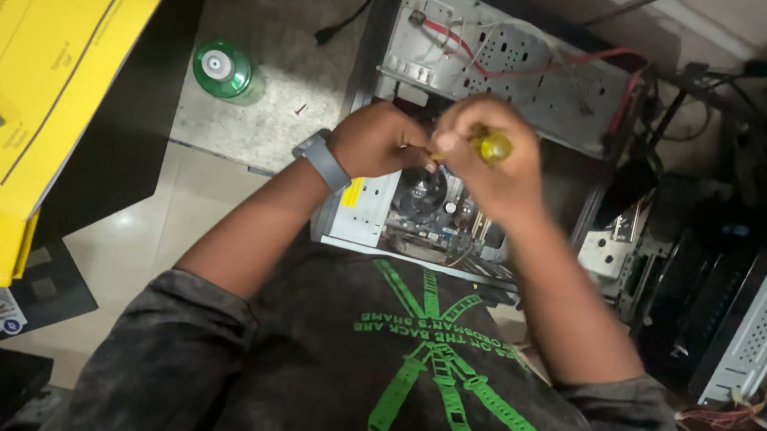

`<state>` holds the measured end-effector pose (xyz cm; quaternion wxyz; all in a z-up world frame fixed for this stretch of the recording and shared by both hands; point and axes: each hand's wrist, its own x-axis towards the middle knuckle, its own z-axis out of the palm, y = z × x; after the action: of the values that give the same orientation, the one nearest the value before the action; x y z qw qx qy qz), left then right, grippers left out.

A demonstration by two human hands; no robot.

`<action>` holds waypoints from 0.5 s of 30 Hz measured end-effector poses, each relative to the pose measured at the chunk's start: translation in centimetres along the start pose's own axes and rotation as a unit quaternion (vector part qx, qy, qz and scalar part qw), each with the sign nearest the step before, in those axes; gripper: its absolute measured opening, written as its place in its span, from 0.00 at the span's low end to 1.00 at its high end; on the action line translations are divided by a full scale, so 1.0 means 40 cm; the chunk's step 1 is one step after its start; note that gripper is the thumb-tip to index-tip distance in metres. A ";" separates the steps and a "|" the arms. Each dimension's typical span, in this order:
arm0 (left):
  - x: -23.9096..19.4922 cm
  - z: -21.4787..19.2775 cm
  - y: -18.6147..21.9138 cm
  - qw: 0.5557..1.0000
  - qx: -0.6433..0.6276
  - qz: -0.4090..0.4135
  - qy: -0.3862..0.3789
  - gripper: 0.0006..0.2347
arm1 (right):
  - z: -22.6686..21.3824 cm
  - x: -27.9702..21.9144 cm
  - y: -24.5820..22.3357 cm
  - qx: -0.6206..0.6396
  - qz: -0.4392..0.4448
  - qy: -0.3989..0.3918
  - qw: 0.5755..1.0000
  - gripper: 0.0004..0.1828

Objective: The person uses a screwdriver to tighten screws on the motherboard inside an open computer case. They repeatedly adjust their grip and position while working on the internal components.

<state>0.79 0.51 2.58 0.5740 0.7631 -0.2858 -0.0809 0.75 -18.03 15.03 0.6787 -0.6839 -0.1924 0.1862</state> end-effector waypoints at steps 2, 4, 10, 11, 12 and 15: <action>-0.002 0.011 0.010 0.999 0.000 -0.006 0.036 0.06 | 0.051 -0.035 -0.004 -0.060 -0.031 0.183 0.981 0.06; 0.001 0.027 0.023 0.999 0.002 -0.007 0.046 0.07 | 0.079 -0.055 0.002 -0.033 -0.056 0.223 0.973 0.09; -0.012 0.040 0.062 0.997 0.045 -0.026 0.061 0.07 | -0.029 -0.027 0.032 0.105 -0.088 -0.084 0.987 0.23; -0.013 0.043 0.068 0.997 0.047 -0.044 0.051 0.07 | -0.059 -0.015 0.036 0.090 -0.085 -0.202 0.971 0.24; -0.014 0.044 0.074 0.995 0.071 -0.037 0.061 0.06 | -0.072 -0.005 0.048 0.093 -0.061 -0.199 0.974 0.24; -0.024 0.050 0.094 0.990 0.121 -0.022 0.076 0.06 | -0.089 0.014 0.077 0.118 -0.007 -0.176 0.977 0.25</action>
<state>-2.21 -1.33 5.19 0.4959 0.8367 -0.2324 -0.0003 3.10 -20.79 11.98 0.7112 -0.5544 -0.2900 0.3204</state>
